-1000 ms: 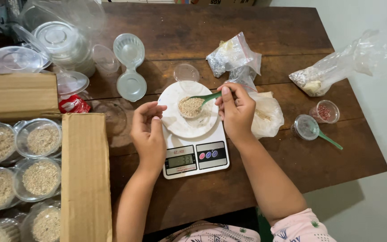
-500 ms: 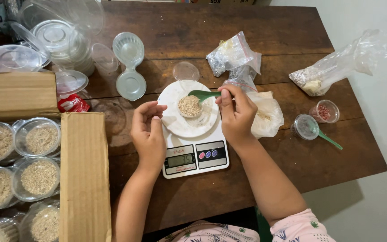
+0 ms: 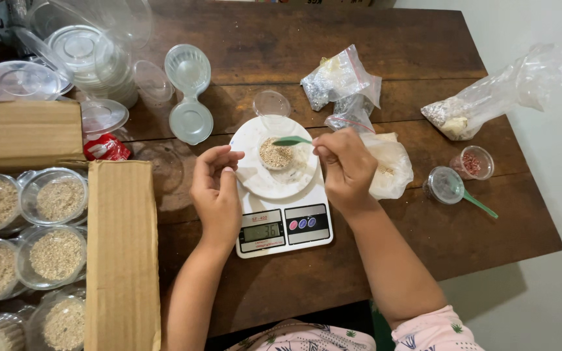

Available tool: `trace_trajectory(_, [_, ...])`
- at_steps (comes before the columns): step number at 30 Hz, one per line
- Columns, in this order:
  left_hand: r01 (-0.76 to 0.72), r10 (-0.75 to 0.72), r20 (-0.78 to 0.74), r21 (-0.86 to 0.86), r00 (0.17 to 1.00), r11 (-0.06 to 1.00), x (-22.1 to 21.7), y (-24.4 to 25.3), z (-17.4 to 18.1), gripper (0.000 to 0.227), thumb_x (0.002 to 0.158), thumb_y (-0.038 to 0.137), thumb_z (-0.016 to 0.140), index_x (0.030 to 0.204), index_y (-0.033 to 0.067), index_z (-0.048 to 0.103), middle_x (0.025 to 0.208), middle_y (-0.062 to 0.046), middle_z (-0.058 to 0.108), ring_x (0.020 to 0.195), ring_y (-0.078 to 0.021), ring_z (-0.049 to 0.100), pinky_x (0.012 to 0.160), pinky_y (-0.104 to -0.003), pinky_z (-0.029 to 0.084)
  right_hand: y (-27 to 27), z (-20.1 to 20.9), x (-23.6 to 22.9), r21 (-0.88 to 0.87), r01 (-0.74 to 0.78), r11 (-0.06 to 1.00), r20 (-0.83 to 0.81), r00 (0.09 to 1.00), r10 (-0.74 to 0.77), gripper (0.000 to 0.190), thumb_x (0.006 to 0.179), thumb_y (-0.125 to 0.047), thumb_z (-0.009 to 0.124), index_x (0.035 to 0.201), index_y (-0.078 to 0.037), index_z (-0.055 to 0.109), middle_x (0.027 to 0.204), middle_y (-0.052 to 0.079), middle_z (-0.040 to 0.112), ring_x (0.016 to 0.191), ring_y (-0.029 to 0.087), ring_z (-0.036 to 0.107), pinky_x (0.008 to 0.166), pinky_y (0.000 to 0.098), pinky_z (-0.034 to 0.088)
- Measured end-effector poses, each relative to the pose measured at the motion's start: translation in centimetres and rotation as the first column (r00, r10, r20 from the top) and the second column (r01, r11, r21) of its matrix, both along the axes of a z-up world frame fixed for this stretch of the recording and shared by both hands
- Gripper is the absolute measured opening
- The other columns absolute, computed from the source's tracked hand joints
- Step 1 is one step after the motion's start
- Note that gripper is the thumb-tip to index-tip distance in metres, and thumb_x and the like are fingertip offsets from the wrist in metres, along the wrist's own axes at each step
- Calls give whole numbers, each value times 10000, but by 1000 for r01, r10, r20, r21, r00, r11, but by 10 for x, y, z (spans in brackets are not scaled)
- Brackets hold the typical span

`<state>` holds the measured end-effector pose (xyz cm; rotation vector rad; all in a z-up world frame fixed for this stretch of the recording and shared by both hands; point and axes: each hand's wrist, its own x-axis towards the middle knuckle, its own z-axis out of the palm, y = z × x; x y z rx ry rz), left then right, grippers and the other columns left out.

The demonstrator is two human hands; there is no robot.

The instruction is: The person uses a small green spoon to transfer grains from a bag onto a scale, then pours the weighed grains into a small plastic cup and places it in a cardboard box.

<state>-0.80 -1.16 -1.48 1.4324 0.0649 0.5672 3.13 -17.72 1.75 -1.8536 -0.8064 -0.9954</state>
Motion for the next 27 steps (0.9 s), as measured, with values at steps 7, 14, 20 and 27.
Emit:
trace_trajectory(7, [8,-8,-19,-11,1000,1000,0,-1,0,284,751,-74,388,979,34,520,838,-111,608,790,-153,530,746,-263,460,3,-19,2,23,-85,996,3,996,85,141,834,-26,520,741,-14,626,596,64,550,514,225,489,544,304,435])
trace_trajectory(14, [9,-9,-13,-20,1000,1000,0,-1,0,279,754,-66,394,980,36,521,837,-110,612,790,-147,531,744,-257,461,2,-5,2,-8,-65,998,-33,997,64,132,844,-27,516,768,-5,622,601,70,550,534,242,504,563,313,446])
trace_trajectory(20, [2,-2,-9,-18,1000,1000,1,0,0,283,753,-74,389,979,33,520,837,-112,608,790,-151,527,745,-260,458,2,9,-5,-25,-24,999,24,999,24,126,837,-10,516,768,-1,620,587,56,525,509,212,466,550,291,444])
trace_trajectory(27, [-3,2,-14,-30,1000,1000,0,-1,2,277,753,-74,389,971,35,520,831,-105,607,782,-144,524,741,-258,460,1,8,-7,-53,-45,998,-12,999,45,132,842,-15,508,761,-10,612,574,52,499,508,229,461,545,304,443])
